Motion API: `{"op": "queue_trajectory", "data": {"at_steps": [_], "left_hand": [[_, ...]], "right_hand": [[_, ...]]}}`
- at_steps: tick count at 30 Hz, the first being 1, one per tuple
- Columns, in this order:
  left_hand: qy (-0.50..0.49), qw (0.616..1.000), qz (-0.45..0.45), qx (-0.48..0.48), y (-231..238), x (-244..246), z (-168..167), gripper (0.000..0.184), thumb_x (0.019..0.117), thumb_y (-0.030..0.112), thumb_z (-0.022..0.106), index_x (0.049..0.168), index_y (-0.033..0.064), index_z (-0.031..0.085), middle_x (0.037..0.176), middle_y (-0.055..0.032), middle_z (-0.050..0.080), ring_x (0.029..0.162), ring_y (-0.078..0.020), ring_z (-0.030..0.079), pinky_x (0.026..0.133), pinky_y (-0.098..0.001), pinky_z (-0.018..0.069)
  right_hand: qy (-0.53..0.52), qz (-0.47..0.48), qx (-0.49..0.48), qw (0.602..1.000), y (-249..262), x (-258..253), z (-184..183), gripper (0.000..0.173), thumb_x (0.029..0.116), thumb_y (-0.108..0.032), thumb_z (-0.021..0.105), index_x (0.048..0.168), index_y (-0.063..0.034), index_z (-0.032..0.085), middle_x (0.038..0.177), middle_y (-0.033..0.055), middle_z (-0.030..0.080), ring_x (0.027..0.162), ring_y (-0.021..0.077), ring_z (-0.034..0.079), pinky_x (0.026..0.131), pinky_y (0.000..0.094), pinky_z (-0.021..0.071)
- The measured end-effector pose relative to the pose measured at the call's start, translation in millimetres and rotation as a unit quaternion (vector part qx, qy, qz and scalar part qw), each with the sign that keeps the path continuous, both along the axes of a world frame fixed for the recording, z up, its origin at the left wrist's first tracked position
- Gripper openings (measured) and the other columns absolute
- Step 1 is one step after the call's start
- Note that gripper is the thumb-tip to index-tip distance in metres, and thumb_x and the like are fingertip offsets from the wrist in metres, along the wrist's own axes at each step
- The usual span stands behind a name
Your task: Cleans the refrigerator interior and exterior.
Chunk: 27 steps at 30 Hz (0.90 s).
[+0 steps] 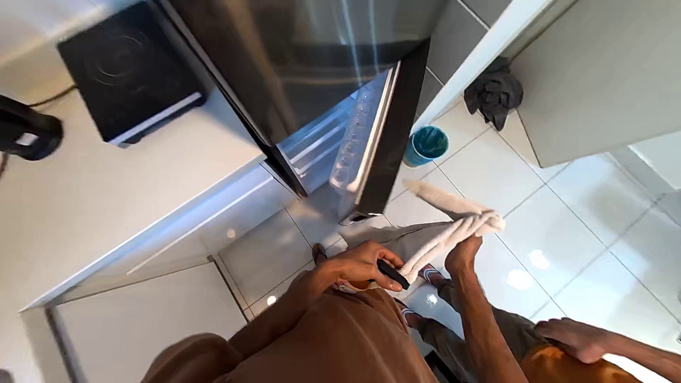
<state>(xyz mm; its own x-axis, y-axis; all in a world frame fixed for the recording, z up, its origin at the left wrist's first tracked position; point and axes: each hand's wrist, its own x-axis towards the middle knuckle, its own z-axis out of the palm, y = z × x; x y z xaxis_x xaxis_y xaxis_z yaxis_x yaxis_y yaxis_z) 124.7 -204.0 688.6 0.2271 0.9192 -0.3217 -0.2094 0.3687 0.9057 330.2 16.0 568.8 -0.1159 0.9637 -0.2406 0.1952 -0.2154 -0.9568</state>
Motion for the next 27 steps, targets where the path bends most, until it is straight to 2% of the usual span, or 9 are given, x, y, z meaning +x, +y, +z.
{"op": "queue_trajectory", "data": {"at_steps": [2, 8, 11, 12, 15, 19, 21, 24, 27], "left_hand": [[0.058, 0.998, 0.026, -0.002, -19, -6, -2, 0.035, 0.0836, 0.009, 0.08, 0.115, -0.0015, 0.07, 0.097, -0.0073, 0.072, 0.087, -0.0099, 0.067, 0.083, -0.0295, 0.0569], [0.205, 0.978, 0.032, 0.029, -63, -21, 14, 0.039, 0.0843, 0.018, 0.082, 0.116, -0.0013, 0.071, 0.099, -0.0146, 0.074, 0.09, -0.0219, 0.07, 0.086, -0.0438, 0.0571], [0.289, 0.932, 0.218, -0.006, -83, -33, 28, 0.038, 0.091, 0.023, 0.077, 0.124, 0.0039, 0.071, 0.114, -0.0127, 0.073, 0.102, -0.0204, 0.071, 0.096, -0.0419, 0.057], [0.299, 0.905, 0.3, -0.025, -90, -37, 37, 0.036, 0.0934, 0.021, 0.074, 0.126, 0.0053, 0.07, 0.115, -0.0101, 0.073, 0.098, -0.0177, 0.071, 0.091, -0.0385, 0.0593], [0.23, 0.833, 0.503, 0.015, -100, -53, 80, 0.032, 0.096, 0.011, 0.067, 0.125, -0.0002, 0.069, 0.106, -0.011, 0.075, 0.077, -0.0171, 0.072, 0.068, -0.0319, 0.0625], [0.112, 0.779, 0.602, 0.137, -79, -52, 139, 0.03, 0.0942, 0.003, 0.064, 0.122, -0.0068, 0.067, 0.103, -0.0163, 0.075, 0.072, -0.0158, 0.069, 0.066, -0.027, 0.0598], [0.106, 0.75, 0.627, 0.183, -53, -41, 144, 0.031, 0.0934, 0.001, 0.063, 0.123, -0.0081, 0.066, 0.105, -0.017, 0.074, 0.073, -0.0156, 0.069, 0.066, -0.0266, 0.0598], [0.101, 0.726, 0.642, 0.223, -17, -33, 128, 0.044, 0.0908, 0.01, 0.067, 0.132, -0.0061, 0.061, 0.12, -0.0168, 0.069, 0.093, -0.0198, 0.07, 0.081, -0.0313, 0.06], [0.144, 0.781, 0.519, 0.317, -10, -29, 102, 0.08, 0.0907, 0.038, 0.075, 0.149, -0.0067, 0.042, 0.139, -0.0174, 0.06, 0.119, -0.0228, 0.063, 0.1, -0.0352, 0.0541]], "right_hand": [[0.04, 0.0, -0.084, 0.996, -27, -13, -5, 0.048, 0.112, -0.026, 0.027, 0.152, -0.0021, 0.037, 0.142, 0.0141, 0.056, 0.126, 0.0178, 0.057, 0.103, 0.0386, 0.0514], [0.232, 0.046, -0.199, 0.951, -73, -98, 33, 0.048, 0.1119, -0.04, 0.02, 0.138, -0.0127, 0.05, 0.115, 0.0053, 0.069, 0.102, 0.015, 0.068, 0.083, 0.0411, 0.0606], [0.311, 0.05, -0.173, 0.933, -70, -135, 57, 0.051, 0.1118, -0.041, 0.017, 0.141, -0.0134, 0.049, 0.119, 0.0041, 0.067, 0.107, 0.0135, 0.067, 0.088, 0.041, 0.0593], [0.322, 0.051, -0.171, 0.93, -67, -139, 62, 0.051, 0.1113, -0.042, 0.015, 0.139, -0.0148, 0.049, 0.118, 0.0025, 0.068, 0.107, 0.0123, 0.067, 0.088, 0.0408, 0.0593], [0.304, 0.141, -0.143, 0.931, -50, -127, 69, 0.038, 0.1102, -0.027, 0.025, 0.124, -0.0107, 0.057, 0.103, 0.0015, 0.072, 0.096, 0.011, 0.071, 0.082, 0.0368, 0.0623], [0.163, 0.399, -0.207, 0.878, -82, -120, 96, 0.035, 0.1074, -0.024, 0.032, 0.128, -0.0096, 0.056, 0.099, -0.0006, 0.073, 0.089, 0.0089, 0.07, 0.078, 0.0332, 0.0611], [0.215, 0.419, -0.275, 0.838, -110, -123, 103, 0.036, 0.1067, -0.026, 0.03, 0.12, -0.0134, 0.061, 0.097, 0.0, 0.076, 0.089, 0.0102, 0.072, 0.079, 0.034, 0.0619], [0.401, 0.319, -0.356, 0.781, -138, -129, 108, 0.044, 0.1052, -0.032, 0.029, 0.103, -0.0153, 0.07, 0.094, 0.004, 0.079, 0.089, 0.0133, 0.075, 0.08, 0.0357, 0.0634], [0.484, 0.275, -0.373, 0.743, -136, -127, 110, 0.051, 0.1092, -0.035, 0.023, 0.111, -0.0133, 0.069, 0.103, 0.0084, 0.078, 0.099, 0.0183, 0.074, 0.088, 0.0405, 0.0624]]}}
